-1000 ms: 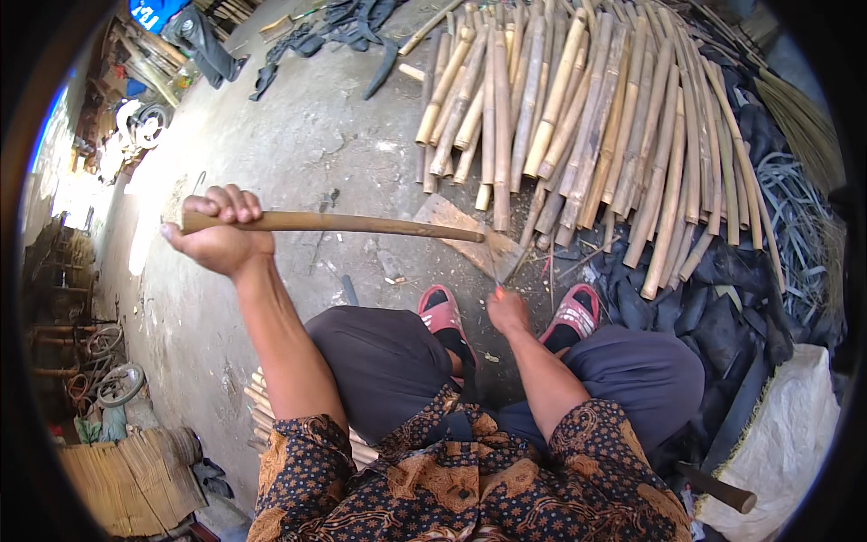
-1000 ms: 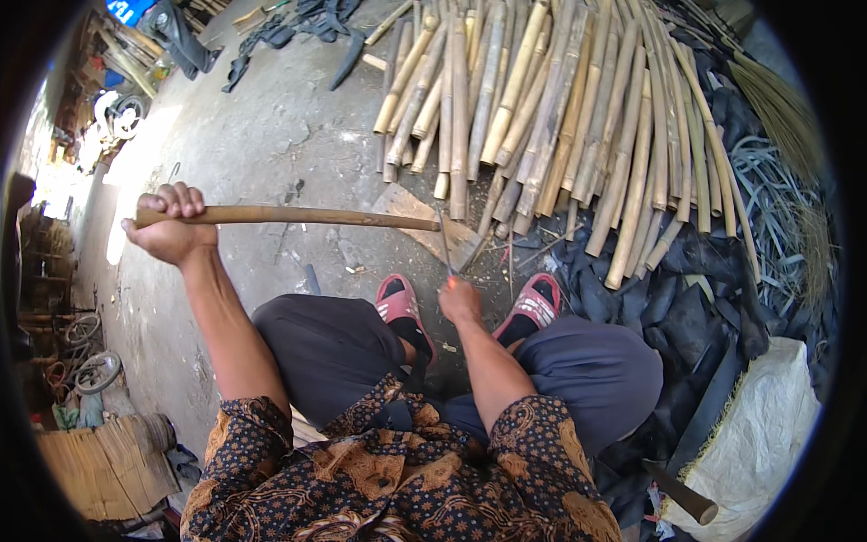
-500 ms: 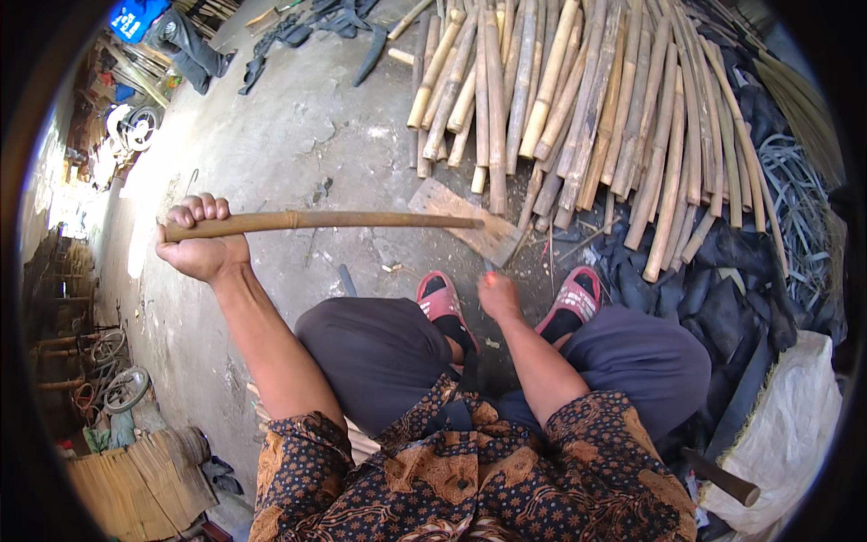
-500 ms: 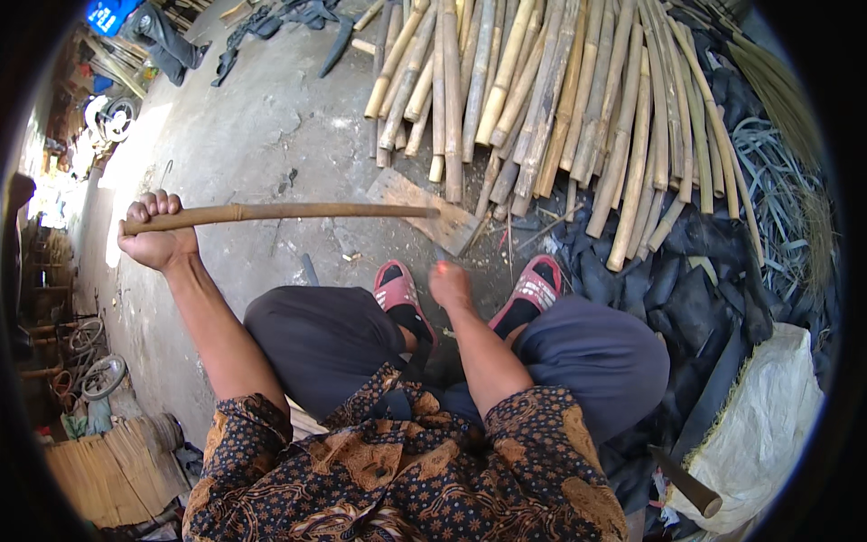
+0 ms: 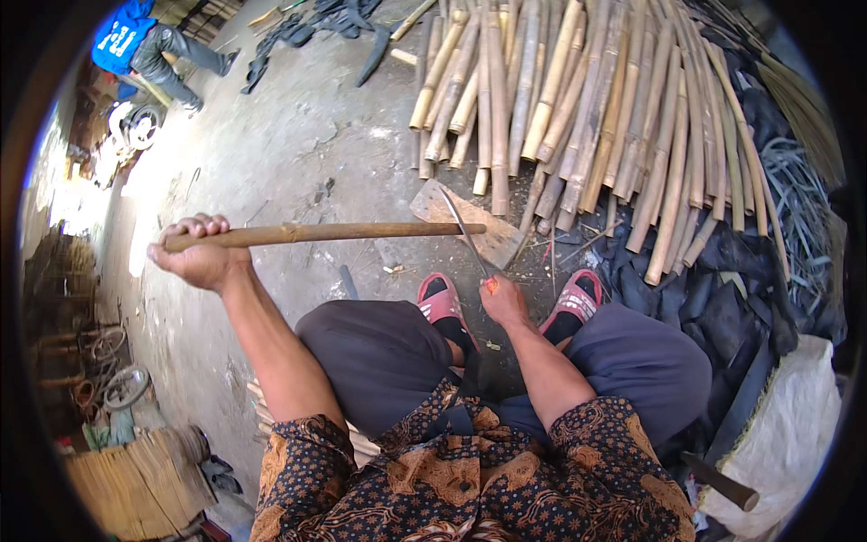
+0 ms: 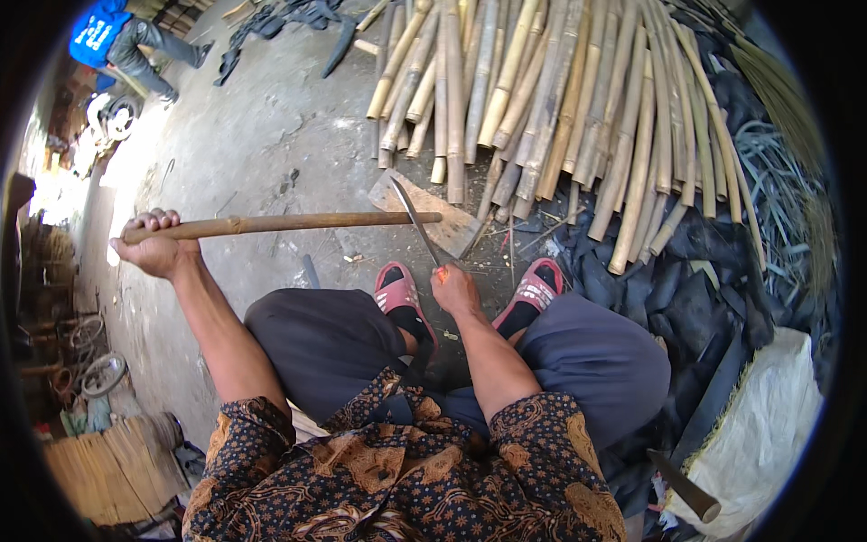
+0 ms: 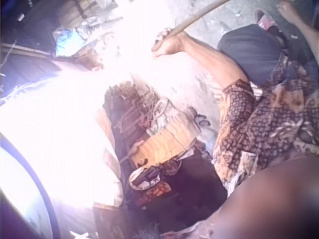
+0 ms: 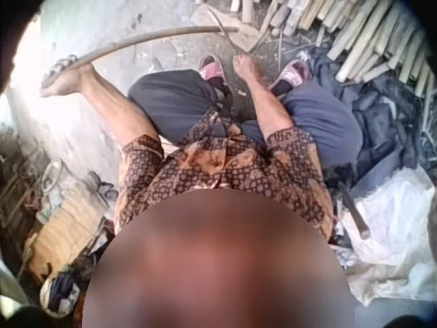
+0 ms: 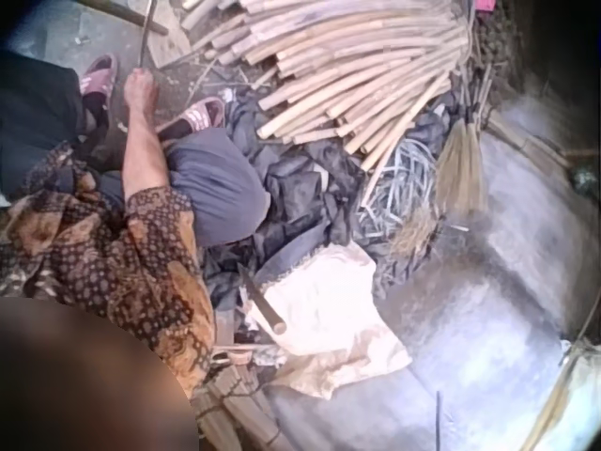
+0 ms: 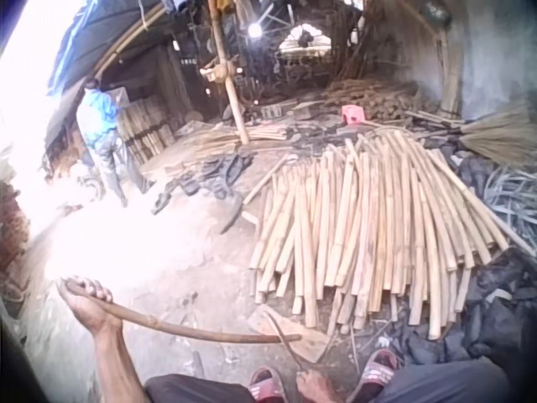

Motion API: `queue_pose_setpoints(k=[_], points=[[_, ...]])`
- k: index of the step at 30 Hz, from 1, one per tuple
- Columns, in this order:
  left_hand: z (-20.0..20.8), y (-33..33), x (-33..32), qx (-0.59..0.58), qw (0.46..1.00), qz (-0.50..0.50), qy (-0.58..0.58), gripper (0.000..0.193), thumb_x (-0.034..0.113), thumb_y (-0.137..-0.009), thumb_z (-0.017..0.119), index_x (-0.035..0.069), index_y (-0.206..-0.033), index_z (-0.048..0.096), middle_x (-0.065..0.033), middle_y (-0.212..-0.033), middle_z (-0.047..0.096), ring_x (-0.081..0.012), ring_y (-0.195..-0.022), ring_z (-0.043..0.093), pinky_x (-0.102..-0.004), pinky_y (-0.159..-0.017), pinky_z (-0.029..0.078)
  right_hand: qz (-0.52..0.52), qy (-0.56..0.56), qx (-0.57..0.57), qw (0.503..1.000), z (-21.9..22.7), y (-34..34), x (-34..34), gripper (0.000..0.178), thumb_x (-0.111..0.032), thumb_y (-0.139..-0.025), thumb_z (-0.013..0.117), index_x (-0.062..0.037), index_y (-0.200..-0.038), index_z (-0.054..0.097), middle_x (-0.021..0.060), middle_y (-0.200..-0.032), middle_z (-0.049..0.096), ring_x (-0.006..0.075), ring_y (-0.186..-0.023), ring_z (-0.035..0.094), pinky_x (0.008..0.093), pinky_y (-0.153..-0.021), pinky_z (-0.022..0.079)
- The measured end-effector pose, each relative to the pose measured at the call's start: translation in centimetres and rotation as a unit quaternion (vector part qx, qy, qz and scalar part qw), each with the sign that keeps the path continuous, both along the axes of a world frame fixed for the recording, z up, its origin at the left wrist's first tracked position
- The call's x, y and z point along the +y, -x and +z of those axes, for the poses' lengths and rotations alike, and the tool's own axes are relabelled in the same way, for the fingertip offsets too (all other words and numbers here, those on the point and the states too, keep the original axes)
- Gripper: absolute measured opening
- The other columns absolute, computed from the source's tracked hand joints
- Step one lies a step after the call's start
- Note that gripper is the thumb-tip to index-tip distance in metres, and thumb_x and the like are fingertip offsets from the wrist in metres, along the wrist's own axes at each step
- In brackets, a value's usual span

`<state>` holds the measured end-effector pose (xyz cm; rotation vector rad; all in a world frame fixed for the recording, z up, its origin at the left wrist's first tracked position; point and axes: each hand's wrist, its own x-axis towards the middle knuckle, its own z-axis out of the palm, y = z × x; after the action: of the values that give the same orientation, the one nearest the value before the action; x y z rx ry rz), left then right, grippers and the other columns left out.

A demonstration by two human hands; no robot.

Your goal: The person sits on the floor and repeatedly picks up bamboo sticks, then uses a knife to shave and shape the ends. Finished pieces are placed in a growing pile nearby.

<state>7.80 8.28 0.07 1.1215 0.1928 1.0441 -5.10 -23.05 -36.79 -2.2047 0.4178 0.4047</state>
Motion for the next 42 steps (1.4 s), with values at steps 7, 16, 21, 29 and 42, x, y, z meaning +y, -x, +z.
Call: queue_pose_setpoints(k=[7, 16, 21, 29, 42], points=[[0.3, 0.9, -0.4, -0.042, 0.998, -0.047, 0.027, 0.046, 0.05, -0.105, 0.03, 0.014, -0.079, 0.042, -0.0009, -0.064, 0.041, -0.0148, -0.053, 0.038, -0.0308, -0.048, 0.038, -0.047, 0.033, -0.028, 0.998, 3.2, -1.4, 0.4, 0.039, -0.038, -0.093, 0.062, -0.0004, -0.091, 0.071, 0.0285, -0.088, 0.07, 0.0479, -0.088, 0.069, 0.0534, -0.074, 0.052], [1.4, 1.1, -6.1, -0.111, 0.981, -0.16, -0.023, 0.041, 0.04, -0.107, 0.029, 0.01, -0.082, 0.043, -0.0052, -0.07, 0.044, -0.0177, -0.063, 0.043, -0.0366, -0.063, 0.044, 0.017, -0.176, -0.32, 0.931, 23.3, -3.6, 7.3, 0.028, -0.027, -0.095, 0.07, 0.0003, -0.098, 0.066, 0.0209, -0.075, 0.068, 0.0389, -0.071, 0.07, 0.0439, -0.063, 0.053], [1.9, 0.9, -10.0, -0.129, 0.981, -0.108, -0.096, 0.045, 0.041, -0.11, 0.027, 0.007, -0.084, 0.044, -0.0068, -0.075, 0.046, -0.0184, -0.071, 0.045, -0.0363, -0.076, 0.043, 0.025, -0.23, -0.383, 0.894, 31.1, -2.1, 7.0, 0.026, -0.024, -0.095, 0.07, 0.0018, -0.099, 0.066, 0.0173, -0.072, 0.068, 0.031, -0.066, 0.071, 0.0391, -0.062, 0.053], [-1.0, 1.2, -15.2, -0.076, 0.965, -0.161, -0.194, 0.051, 0.044, -0.112, 0.026, 0.007, -0.082, 0.045, -0.0053, -0.079, 0.047, -0.0142, -0.074, 0.043, -0.0316, -0.072, 0.038, 0.0, -0.114, -0.239, 0.964, 27.8, -4.3, 5.4, 0.03, -0.027, -0.096, 0.065, 0.0019, -0.092, 0.063, 0.0278, -0.075, 0.067, 0.048, -0.075, 0.068, 0.0516, -0.065, 0.052], [-1.3, -0.5, -17.6, -0.029, 0.963, -0.181, -0.197, 0.044, 0.041, -0.113, 0.029, 0.007, -0.091, 0.046, -0.0028, -0.089, 0.045, -0.0128, -0.083, 0.04, -0.0291, -0.079, 0.037, -0.037, -0.15, -0.408, 0.9, 29.1, -3.9, 3.6, 0.023, -0.022, -0.096, 0.067, 0.0009, -0.097, 0.063, 0.0224, -0.073, 0.066, 0.0394, -0.066, 0.067, 0.0435, -0.061, 0.052]])
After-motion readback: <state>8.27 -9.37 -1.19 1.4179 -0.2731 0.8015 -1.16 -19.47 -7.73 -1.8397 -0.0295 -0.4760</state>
